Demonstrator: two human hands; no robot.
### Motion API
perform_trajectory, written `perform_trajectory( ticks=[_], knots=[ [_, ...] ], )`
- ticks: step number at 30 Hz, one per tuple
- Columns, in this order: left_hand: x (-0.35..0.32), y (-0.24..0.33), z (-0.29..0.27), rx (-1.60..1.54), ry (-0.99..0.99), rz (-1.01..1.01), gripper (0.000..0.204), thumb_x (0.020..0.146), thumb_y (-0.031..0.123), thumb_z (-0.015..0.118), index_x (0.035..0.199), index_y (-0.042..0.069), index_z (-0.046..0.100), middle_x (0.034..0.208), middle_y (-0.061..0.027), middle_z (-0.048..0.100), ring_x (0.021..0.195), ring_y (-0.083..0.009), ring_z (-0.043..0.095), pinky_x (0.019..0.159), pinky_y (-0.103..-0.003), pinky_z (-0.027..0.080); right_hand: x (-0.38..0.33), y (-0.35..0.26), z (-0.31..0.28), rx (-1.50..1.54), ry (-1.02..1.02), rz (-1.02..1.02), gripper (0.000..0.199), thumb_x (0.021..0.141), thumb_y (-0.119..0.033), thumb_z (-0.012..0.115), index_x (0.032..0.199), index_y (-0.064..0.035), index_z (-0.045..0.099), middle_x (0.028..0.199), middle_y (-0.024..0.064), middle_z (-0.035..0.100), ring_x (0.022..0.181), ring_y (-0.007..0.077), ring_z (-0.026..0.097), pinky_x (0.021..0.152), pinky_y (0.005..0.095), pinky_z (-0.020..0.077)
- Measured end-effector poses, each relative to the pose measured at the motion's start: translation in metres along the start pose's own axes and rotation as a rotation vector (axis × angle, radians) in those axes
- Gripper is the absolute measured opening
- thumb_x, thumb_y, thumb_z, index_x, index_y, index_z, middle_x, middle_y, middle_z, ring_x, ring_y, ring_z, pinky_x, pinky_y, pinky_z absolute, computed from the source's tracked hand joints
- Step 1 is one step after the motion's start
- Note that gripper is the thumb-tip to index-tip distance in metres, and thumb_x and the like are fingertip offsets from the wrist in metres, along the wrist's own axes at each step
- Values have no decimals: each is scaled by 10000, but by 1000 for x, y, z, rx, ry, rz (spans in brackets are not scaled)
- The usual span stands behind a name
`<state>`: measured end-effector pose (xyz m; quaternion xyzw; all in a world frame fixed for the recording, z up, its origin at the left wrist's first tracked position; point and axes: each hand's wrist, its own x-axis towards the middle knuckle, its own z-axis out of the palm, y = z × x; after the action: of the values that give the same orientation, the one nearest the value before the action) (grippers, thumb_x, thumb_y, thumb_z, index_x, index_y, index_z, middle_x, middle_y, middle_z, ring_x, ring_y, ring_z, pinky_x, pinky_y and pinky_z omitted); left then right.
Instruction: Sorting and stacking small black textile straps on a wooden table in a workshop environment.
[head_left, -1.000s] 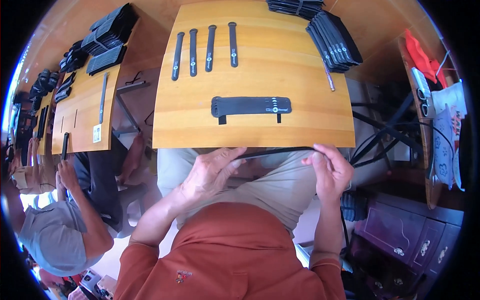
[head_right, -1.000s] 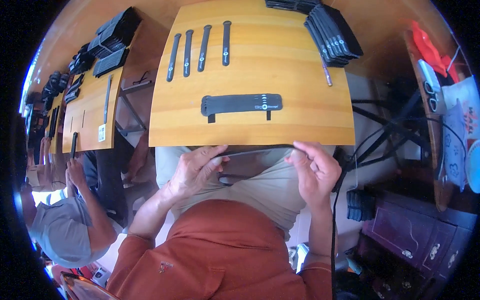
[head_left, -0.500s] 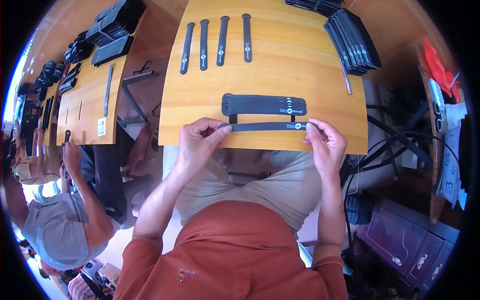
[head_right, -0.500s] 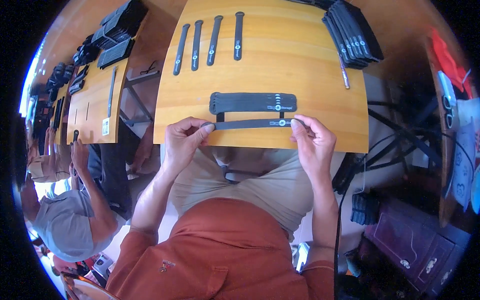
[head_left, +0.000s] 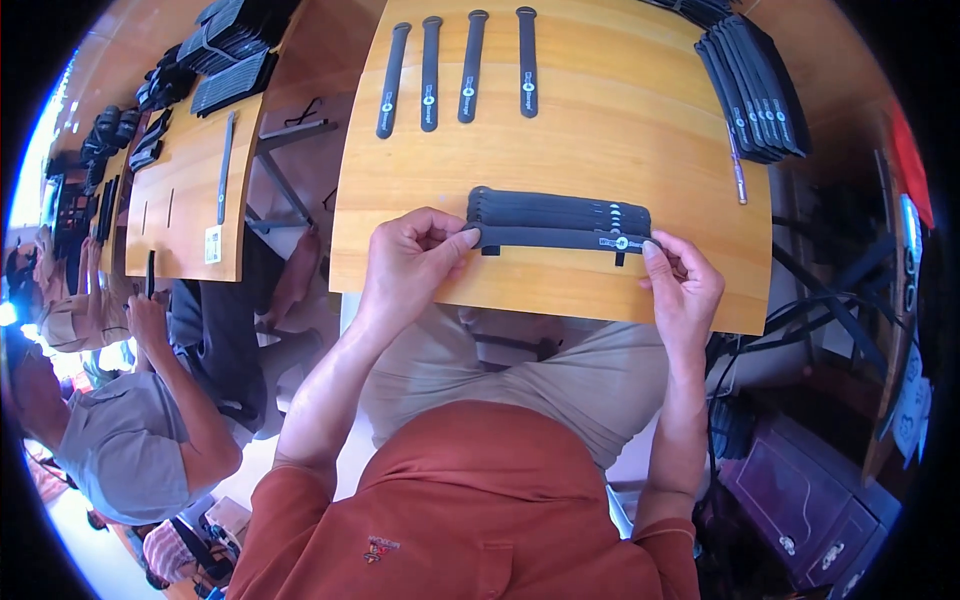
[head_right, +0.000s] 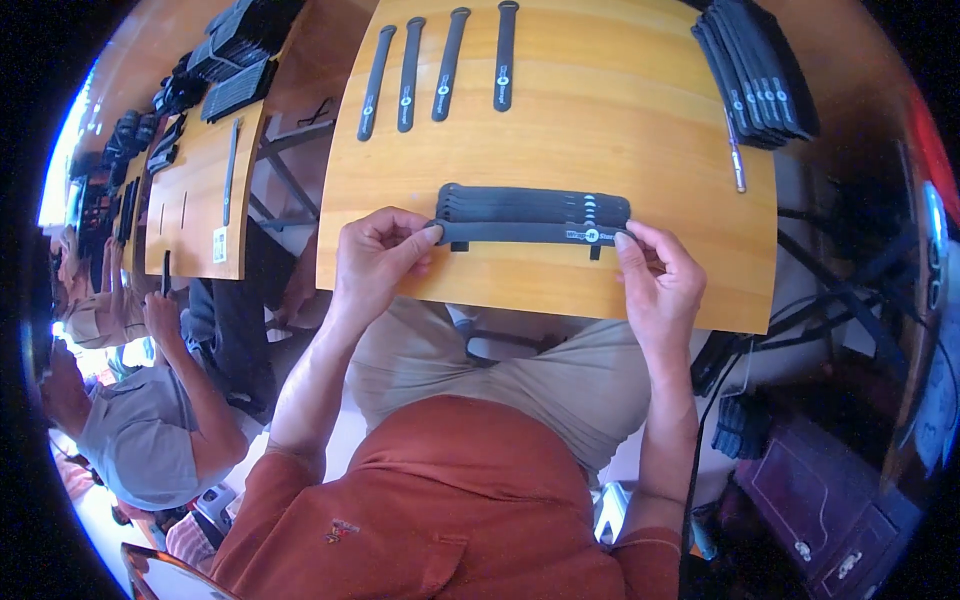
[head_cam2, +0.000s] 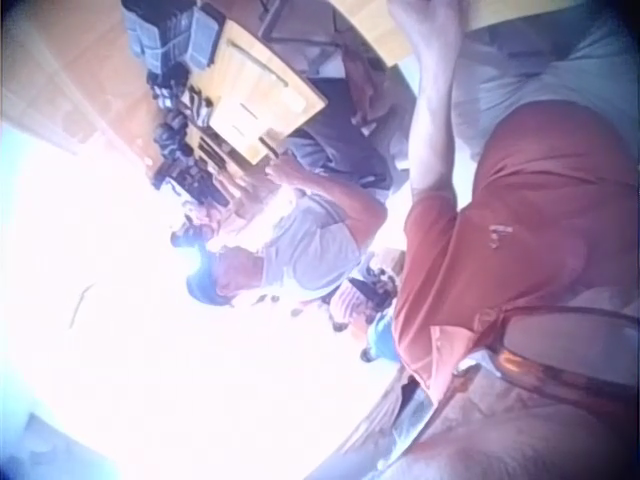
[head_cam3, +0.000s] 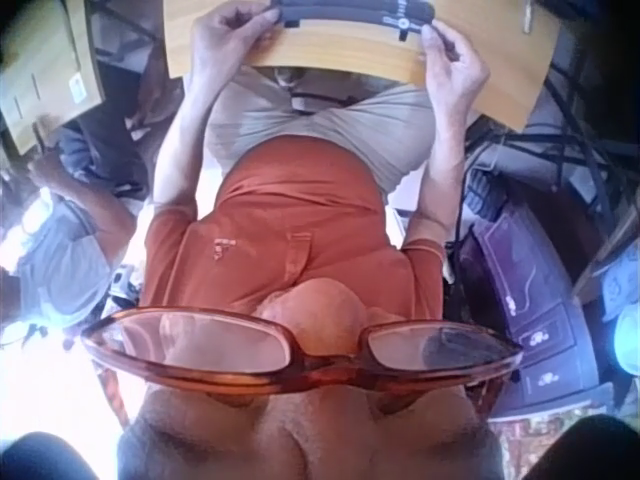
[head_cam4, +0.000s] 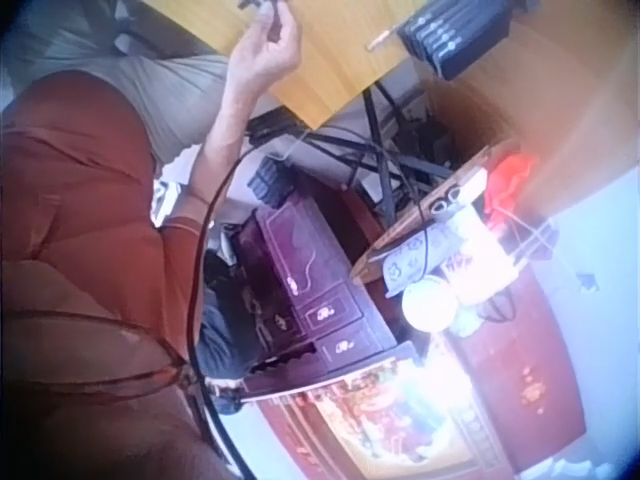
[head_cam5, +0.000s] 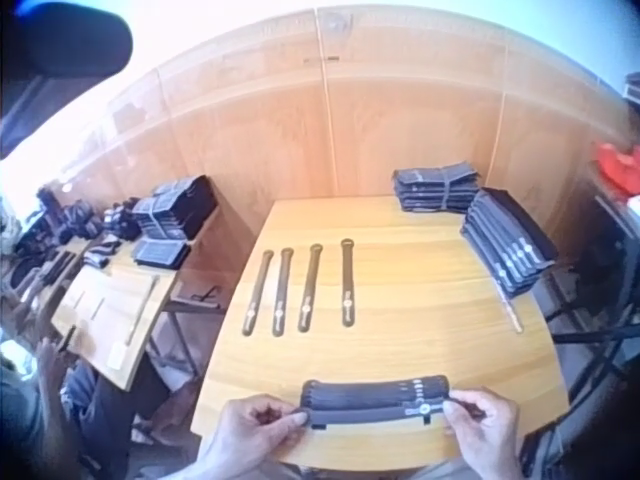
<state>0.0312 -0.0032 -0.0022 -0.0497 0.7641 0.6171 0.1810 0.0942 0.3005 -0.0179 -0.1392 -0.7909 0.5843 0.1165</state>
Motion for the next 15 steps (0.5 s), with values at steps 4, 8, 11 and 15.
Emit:
perform_trajectory(
  ticks=[4, 8, 11, 15],
  knots=[
    [1, 2, 4, -6, 17, -12, 155, 984, 94, 747, 1042, -49, 730, 826, -33, 724, 709, -60, 653, 669, -204, 552, 4, 5, 0, -66, -9, -32, 190, 989, -74, 725, 1143, 36, 742, 891, 41, 688, 727, 77, 629, 612, 233, 582],
    [3, 3, 4, 1, 30, -24, 155, 997, 87, 724, 1057, -55, 733, 812, -30, 718, 713, -60, 650, 673, -202, 546, 9, 7, -2, -145, -37, -85, 176, 990, -48, 712, 1134, 50, 737, 918, 43, 688, 700, 69, 604, 572, 215, 530],
    [5, 5, 2, 60, 19, -12, 151, 1000, 79, 716, 1059, -58, 737, 804, -29, 715, 714, -57, 646, 664, -202, 535, 8, 6, 1, -86, -21, -45, 172, 991, -37, 704, 1132, 59, 732, 919, 46, 685, 689, 67, 590, 555, 214, 506],
    [8, 2, 4, 72, 39, -12, 127, 975, 44, 720, 1031, -67, 746, 774, -40, 724, 677, -58, 633, 618, -226, 509, 9, 5, 2, -94, -23, -29, 169, 989, -37, 707, 1125, 60, 735, 918, 47, 686, 695, 68, 594, 563, 215, 514]
  ],
)
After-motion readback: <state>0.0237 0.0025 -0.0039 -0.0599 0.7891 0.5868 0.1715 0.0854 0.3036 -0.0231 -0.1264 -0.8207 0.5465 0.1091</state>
